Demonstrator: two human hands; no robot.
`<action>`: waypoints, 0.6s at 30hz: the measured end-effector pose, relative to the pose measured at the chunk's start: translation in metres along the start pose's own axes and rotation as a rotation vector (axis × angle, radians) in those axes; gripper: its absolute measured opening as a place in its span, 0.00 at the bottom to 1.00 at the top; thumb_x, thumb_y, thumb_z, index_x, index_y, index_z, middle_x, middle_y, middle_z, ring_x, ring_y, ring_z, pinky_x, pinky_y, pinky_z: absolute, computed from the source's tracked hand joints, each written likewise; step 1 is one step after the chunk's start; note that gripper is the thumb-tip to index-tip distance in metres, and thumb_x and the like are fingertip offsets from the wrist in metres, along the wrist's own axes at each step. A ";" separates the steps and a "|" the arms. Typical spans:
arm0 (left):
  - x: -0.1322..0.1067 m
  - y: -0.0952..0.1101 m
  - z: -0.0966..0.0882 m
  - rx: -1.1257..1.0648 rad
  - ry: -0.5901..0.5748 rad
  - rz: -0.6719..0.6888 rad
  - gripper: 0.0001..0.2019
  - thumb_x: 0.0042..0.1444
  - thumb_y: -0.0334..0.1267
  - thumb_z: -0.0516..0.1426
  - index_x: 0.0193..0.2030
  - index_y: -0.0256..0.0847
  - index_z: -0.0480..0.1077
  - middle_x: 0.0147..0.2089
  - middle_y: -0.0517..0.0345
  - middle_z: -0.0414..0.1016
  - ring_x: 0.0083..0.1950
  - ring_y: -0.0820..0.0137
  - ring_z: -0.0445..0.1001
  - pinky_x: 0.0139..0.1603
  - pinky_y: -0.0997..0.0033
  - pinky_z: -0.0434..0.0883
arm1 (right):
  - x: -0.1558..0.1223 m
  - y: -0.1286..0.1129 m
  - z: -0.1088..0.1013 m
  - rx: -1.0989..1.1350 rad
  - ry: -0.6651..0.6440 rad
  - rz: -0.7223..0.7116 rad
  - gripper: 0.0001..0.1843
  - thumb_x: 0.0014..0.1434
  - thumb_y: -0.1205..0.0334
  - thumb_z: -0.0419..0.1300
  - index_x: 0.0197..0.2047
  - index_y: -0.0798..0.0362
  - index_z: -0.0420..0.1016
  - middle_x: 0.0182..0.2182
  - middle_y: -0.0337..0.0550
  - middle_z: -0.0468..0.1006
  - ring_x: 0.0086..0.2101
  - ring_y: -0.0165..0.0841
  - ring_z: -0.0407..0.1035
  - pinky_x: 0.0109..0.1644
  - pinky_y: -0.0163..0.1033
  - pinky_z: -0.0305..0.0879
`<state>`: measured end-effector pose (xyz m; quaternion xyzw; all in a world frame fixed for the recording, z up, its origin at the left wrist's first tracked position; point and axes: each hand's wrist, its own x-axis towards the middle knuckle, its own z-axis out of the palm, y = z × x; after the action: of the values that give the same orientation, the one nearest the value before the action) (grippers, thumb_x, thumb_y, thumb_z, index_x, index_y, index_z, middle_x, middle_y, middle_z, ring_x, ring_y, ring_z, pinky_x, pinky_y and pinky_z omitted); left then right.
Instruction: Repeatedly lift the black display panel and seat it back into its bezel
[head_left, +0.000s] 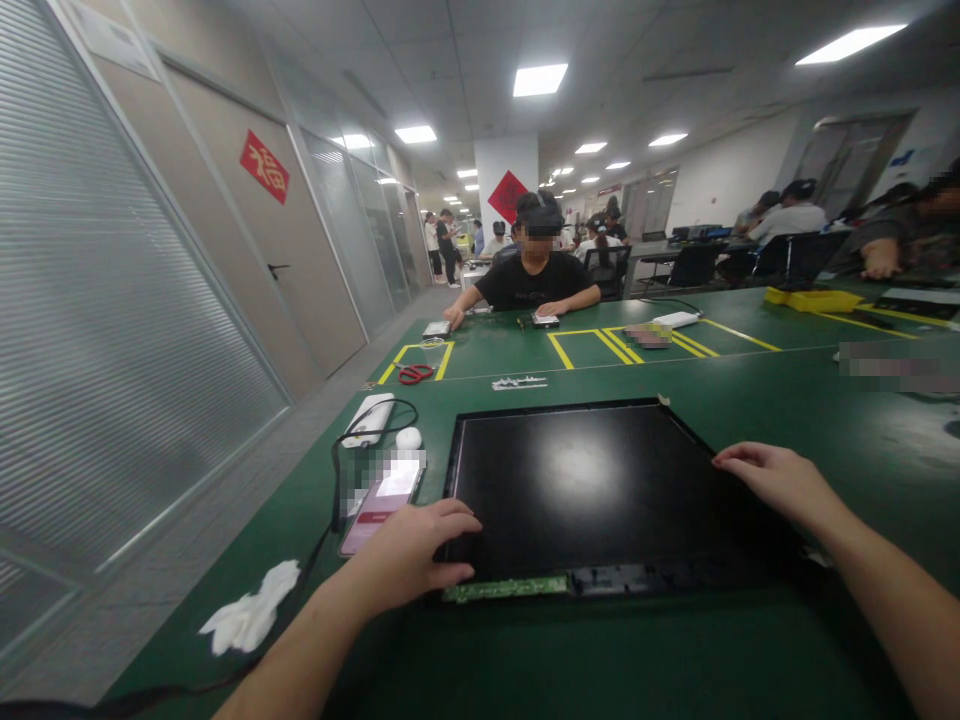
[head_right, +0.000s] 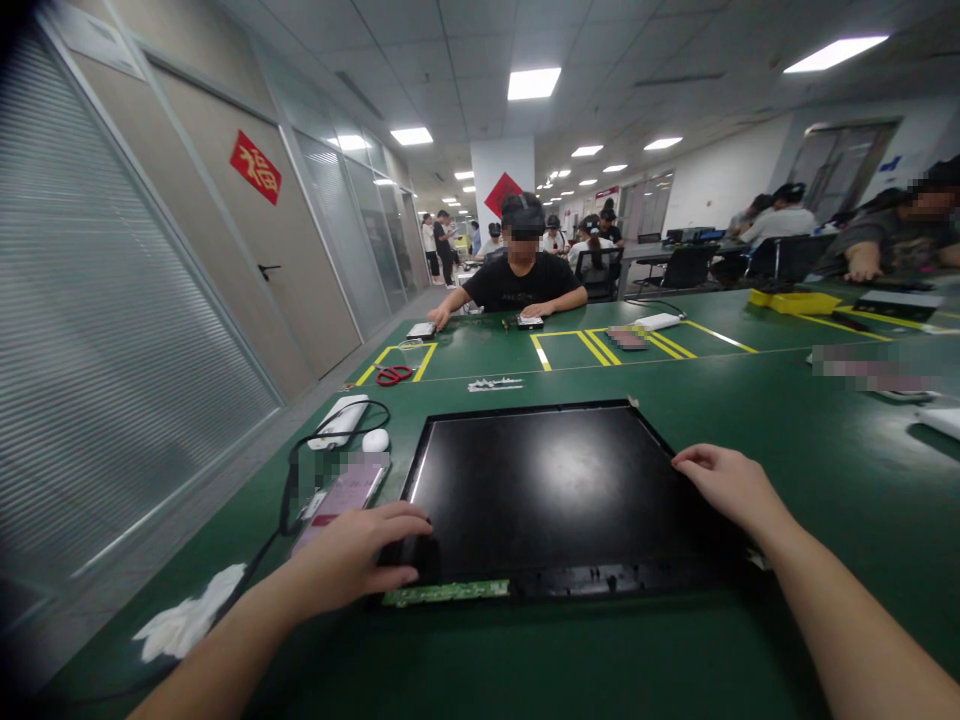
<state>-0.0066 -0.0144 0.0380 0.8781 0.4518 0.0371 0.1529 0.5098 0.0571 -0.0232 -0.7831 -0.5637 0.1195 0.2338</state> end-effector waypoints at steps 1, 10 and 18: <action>0.000 0.002 0.000 0.003 0.008 -0.003 0.18 0.59 0.41 0.62 0.57 0.49 0.74 0.60 0.56 0.77 0.54 0.60 0.79 0.56 0.64 0.72 | 0.000 0.001 0.000 0.002 -0.003 -0.002 0.17 0.51 0.46 0.57 0.32 0.45 0.84 0.34 0.43 0.84 0.37 0.42 0.76 0.40 0.42 0.65; 0.004 0.010 0.008 0.032 0.095 -0.080 0.14 0.64 0.36 0.56 0.54 0.45 0.75 0.57 0.53 0.79 0.53 0.60 0.79 0.55 0.63 0.73 | 0.000 -0.001 -0.001 0.059 -0.009 0.029 0.17 0.49 0.46 0.58 0.32 0.45 0.84 0.37 0.43 0.85 0.40 0.43 0.76 0.42 0.42 0.65; 0.006 0.010 0.012 -0.024 0.184 -0.132 0.13 0.62 0.34 0.55 0.51 0.44 0.76 0.54 0.52 0.80 0.53 0.60 0.79 0.54 0.62 0.73 | 0.010 0.010 0.000 0.117 -0.081 0.127 0.19 0.47 0.43 0.61 0.32 0.46 0.84 0.33 0.44 0.84 0.33 0.41 0.75 0.34 0.41 0.64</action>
<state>0.0074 -0.0175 0.0294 0.8373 0.5205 0.1127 0.1236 0.5211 0.0638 -0.0278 -0.7967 -0.5141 0.1982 0.2483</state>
